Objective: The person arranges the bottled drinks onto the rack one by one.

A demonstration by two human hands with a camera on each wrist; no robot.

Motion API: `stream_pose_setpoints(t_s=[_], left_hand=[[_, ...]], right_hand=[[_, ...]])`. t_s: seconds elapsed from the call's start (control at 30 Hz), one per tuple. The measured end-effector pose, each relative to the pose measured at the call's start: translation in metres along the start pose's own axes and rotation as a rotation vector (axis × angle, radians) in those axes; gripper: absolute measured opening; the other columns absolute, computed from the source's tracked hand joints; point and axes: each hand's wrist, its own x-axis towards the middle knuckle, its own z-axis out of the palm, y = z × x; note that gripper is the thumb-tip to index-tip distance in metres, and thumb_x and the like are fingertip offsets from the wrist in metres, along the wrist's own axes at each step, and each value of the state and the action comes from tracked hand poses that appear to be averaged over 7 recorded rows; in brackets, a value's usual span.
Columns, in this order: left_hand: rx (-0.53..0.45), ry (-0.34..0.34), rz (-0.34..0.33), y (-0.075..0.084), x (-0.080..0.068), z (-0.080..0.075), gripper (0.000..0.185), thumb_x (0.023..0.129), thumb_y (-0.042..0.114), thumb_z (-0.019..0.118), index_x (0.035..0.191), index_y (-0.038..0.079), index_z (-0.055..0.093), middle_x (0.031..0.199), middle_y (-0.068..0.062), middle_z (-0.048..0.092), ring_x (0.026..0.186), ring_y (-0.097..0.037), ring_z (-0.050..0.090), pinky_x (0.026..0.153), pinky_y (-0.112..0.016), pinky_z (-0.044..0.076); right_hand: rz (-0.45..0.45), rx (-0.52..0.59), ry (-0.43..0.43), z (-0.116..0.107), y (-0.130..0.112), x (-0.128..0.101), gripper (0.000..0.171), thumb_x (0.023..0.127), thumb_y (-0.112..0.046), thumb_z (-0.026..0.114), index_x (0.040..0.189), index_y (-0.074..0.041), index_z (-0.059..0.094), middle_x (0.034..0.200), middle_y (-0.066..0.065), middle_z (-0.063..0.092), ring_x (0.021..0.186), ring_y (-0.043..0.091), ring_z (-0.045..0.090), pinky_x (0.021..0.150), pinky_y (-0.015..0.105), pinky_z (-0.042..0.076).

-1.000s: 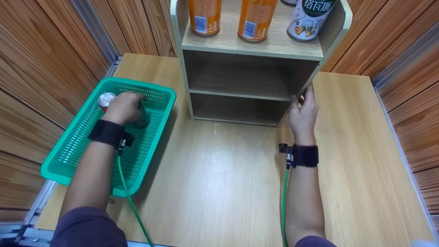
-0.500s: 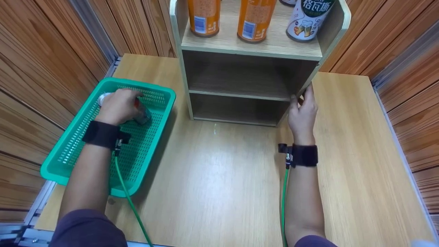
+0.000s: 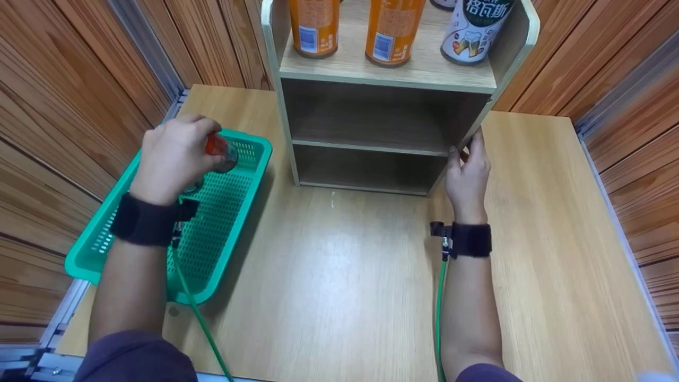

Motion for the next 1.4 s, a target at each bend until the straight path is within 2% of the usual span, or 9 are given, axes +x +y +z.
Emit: stream_pose_setpoints(t_s=[0.13, 0.27, 0.4, 0.53, 0.73, 1.03, 1.2, 1.4], left_hand=[[0.030, 0.073, 0.072, 0.024, -0.005, -0.012, 0.043, 0.065, 0.027, 0.078, 0.103, 0.010, 0.065, 0.100, -0.010, 0.060, 0.081, -0.028, 0.056, 0.060, -0.049, 0.047], [0.036, 0.107, 0.147, 0.045, -0.009, -0.022, 0.044, 0.064, 0.028, 0.079, 0.101, 0.009, 0.065, 0.100, -0.009, 0.060, 0.081, -0.028, 0.056, 0.060, -0.046, 0.048], [0.030, 0.103, 0.223, 0.063, -0.012, -0.028, 0.044, 0.065, 0.033, 0.078, 0.099, 0.009, 0.064, 0.097, -0.007, 0.060, 0.079, -0.026, 0.056, 0.060, -0.042, 0.049], [0.017, 0.077, 0.292, 0.079, -0.014, -0.027, 0.040, 0.064, 0.034, 0.078, 0.094, 0.011, 0.064, 0.093, -0.004, 0.060, 0.075, -0.022, 0.055, 0.054, -0.039, 0.048], [0.011, 0.015, 0.365, 0.098, -0.014, -0.020, 0.036, 0.063, 0.036, 0.077, 0.088, 0.015, 0.062, 0.081, 0.001, 0.054, 0.066, -0.017, 0.050, 0.047, -0.034, 0.043], [-0.043, -0.073, 0.482, 0.125, -0.007, -0.006, 0.033, 0.065, 0.033, 0.077, 0.088, 0.015, 0.061, 0.076, 0.002, 0.050, 0.061, -0.017, 0.046, 0.048, -0.029, 0.039], [-0.029, -0.092, 0.568, 0.144, -0.005, 0.010, 0.026, 0.066, 0.030, 0.074, 0.083, 0.016, 0.061, 0.075, 0.003, 0.052, 0.058, -0.016, 0.045, 0.046, -0.027, 0.037], [-0.024, -0.115, 0.669, 0.162, -0.008, 0.032, 0.013, 0.067, 0.022, 0.063, 0.078, 0.016, 0.061, 0.070, 0.003, 0.050, 0.054, -0.014, 0.044, 0.043, -0.026, 0.036]], right_hand=[[-0.004, -0.001, 0.000, 0.000, 0.000, 0.001, 0.057, 0.090, -0.005, 0.048, 0.138, -0.026, 0.028, 0.135, -0.009, 0.038, 0.118, 0.009, 0.040, 0.090, 0.032, 0.040], [-0.009, -0.003, 0.004, 0.000, 0.000, 0.001, 0.056, 0.089, -0.004, 0.048, 0.137, -0.026, 0.029, 0.134, -0.009, 0.038, 0.117, 0.008, 0.040, 0.089, 0.033, 0.041], [-0.018, -0.002, 0.011, 0.000, 0.001, 0.000, 0.056, 0.089, -0.004, 0.049, 0.137, -0.026, 0.030, 0.134, -0.009, 0.039, 0.116, 0.007, 0.041, 0.089, 0.035, 0.042], [-0.026, 0.006, 0.015, 0.000, 0.001, 0.000, 0.057, 0.088, -0.002, 0.049, 0.137, -0.026, 0.030, 0.133, -0.008, 0.040, 0.117, 0.007, 0.040, 0.089, 0.036, 0.041], [-0.024, 0.007, 0.010, 0.000, 0.000, -0.001, 0.058, 0.088, -0.002, 0.049, 0.137, -0.027, 0.029, 0.134, -0.009, 0.039, 0.117, 0.007, 0.040, 0.089, 0.034, 0.041], [-0.010, -0.001, 0.007, 0.000, -0.001, 0.000, 0.057, 0.089, -0.004, 0.048, 0.138, -0.026, 0.029, 0.135, -0.010, 0.037, 0.118, 0.006, 0.039, 0.090, 0.035, 0.041], [-0.005, 0.003, 0.002, 0.000, -0.001, 0.000, 0.057, 0.089, -0.004, 0.048, 0.137, -0.028, 0.029, 0.135, -0.010, 0.037, 0.118, 0.006, 0.039, 0.090, 0.034, 0.040], [0.023, -0.006, -0.021, -0.001, 0.000, 0.001, 0.057, 0.090, -0.006, 0.047, 0.138, -0.029, 0.027, 0.136, -0.011, 0.037, 0.119, 0.005, 0.037, 0.091, 0.032, 0.040]])
